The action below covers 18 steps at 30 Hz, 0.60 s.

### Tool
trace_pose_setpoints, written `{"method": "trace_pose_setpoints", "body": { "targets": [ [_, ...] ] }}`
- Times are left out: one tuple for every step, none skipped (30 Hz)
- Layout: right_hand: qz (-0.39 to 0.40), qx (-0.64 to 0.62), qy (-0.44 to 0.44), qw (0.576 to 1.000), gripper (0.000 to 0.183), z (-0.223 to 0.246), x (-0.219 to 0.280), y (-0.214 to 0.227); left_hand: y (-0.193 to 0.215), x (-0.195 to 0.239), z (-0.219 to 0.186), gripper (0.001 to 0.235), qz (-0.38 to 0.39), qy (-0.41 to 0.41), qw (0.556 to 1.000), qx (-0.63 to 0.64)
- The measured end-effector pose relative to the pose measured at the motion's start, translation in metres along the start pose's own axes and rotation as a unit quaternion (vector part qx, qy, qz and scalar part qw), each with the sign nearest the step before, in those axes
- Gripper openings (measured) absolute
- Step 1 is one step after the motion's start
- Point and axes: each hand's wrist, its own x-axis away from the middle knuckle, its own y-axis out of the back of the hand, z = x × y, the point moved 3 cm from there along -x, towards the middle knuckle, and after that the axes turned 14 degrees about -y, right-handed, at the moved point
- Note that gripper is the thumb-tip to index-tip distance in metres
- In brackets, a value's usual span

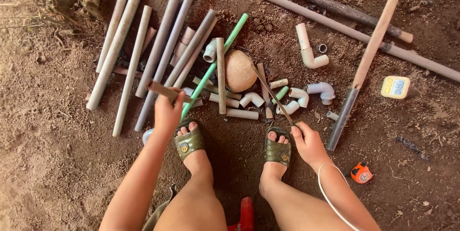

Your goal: The person sits on the ground and uses a knife to scrape and clean the ends of metal pipes. They then insert a smaller pipe into a larger one and secure the connection by wrapping a wire around the joint.

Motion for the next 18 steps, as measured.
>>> {"method": "trace_pose_setpoints", "body": {
  "targets": [
    [0.001,0.002,0.001,1.000,0.039,0.007,0.003,0.001,0.008,-0.003,-0.008,0.013,-0.002,0.001,1.000,0.001],
    [0.015,0.009,-0.004,1.000,0.039,0.013,0.006,0.000,0.016,-0.006,-0.014,0.018,-0.019,0.038,0.999,0.002],
    [0.029,0.015,-0.009,0.999,0.041,0.018,0.009,0.000,0.024,-0.009,-0.021,0.026,-0.035,0.074,0.997,0.003],
    [0.028,0.015,-0.009,0.999,0.041,0.022,0.012,0.001,0.028,-0.009,-0.022,0.026,-0.034,0.073,0.997,0.003],
    [0.046,0.036,-0.026,0.998,0.041,0.024,0.014,0.000,0.030,-0.009,-0.021,0.027,-0.012,0.117,0.993,0.001],
    [0.064,0.058,-0.042,0.995,0.042,0.027,0.017,-0.001,0.033,-0.008,-0.019,0.029,0.009,0.161,0.987,-0.001],
    [0.063,0.058,-0.041,0.995,0.042,0.029,0.018,0.000,0.030,-0.005,-0.013,0.029,0.009,0.160,0.987,0.000],
    [0.064,0.072,-0.044,0.994,0.041,0.030,0.021,0.000,0.026,0.000,-0.006,0.035,0.050,0.194,0.980,-0.024],
    [0.065,0.086,-0.047,0.993,0.039,0.031,0.023,0.000,0.022,0.006,0.002,0.042,0.091,0.226,0.969,-0.047],
    [0.066,0.087,-0.047,0.993,0.039,0.028,0.023,-0.001,0.020,0.008,0.008,0.042,0.090,0.228,0.968,-0.047],
    [0.062,0.086,-0.050,0.993,0.038,0.025,0.024,-0.002,0.019,0.010,0.014,0.042,0.081,0.246,0.966,-0.001],
    [0.057,0.086,-0.049,0.993,0.037,0.023,0.023,-0.003,0.017,0.012,0.020,0.043,0.068,0.264,0.961,0.044],
    [0.058,0.089,-0.047,0.993,0.037,0.019,0.022,-0.003,0.017,0.016,0.019,0.043,0.065,0.265,0.961,0.046],
    [0.061,0.094,-0.053,0.992,0.039,0.014,0.020,-0.004,0.015,0.023,0.021,0.051,0.037,0.335,0.930,0.143],
    [0.065,0.099,-0.060,0.991,0.041,0.009,0.019,-0.005,0.013,0.031,0.021,0.059,0.008,0.399,0.885,0.239],
    [0.069,0.104,-0.054,0.991,0.041,0.007,0.018,-0.005,0.014,0.031,0.019,0.059,0.000,0.401,0.884,0.241],
    [0.062,0.104,-0.065,0.990,0.042,0.003,0.017,-0.005,0.015,0.031,0.016,0.053,0.013,0.403,0.880,0.252],
    [0.057,0.103,-0.076,0.990,0.042,0.001,0.016,-0.006,0.017,0.031,0.014,0.047,0.026,0.405,0.875,0.262]
  ]
}}
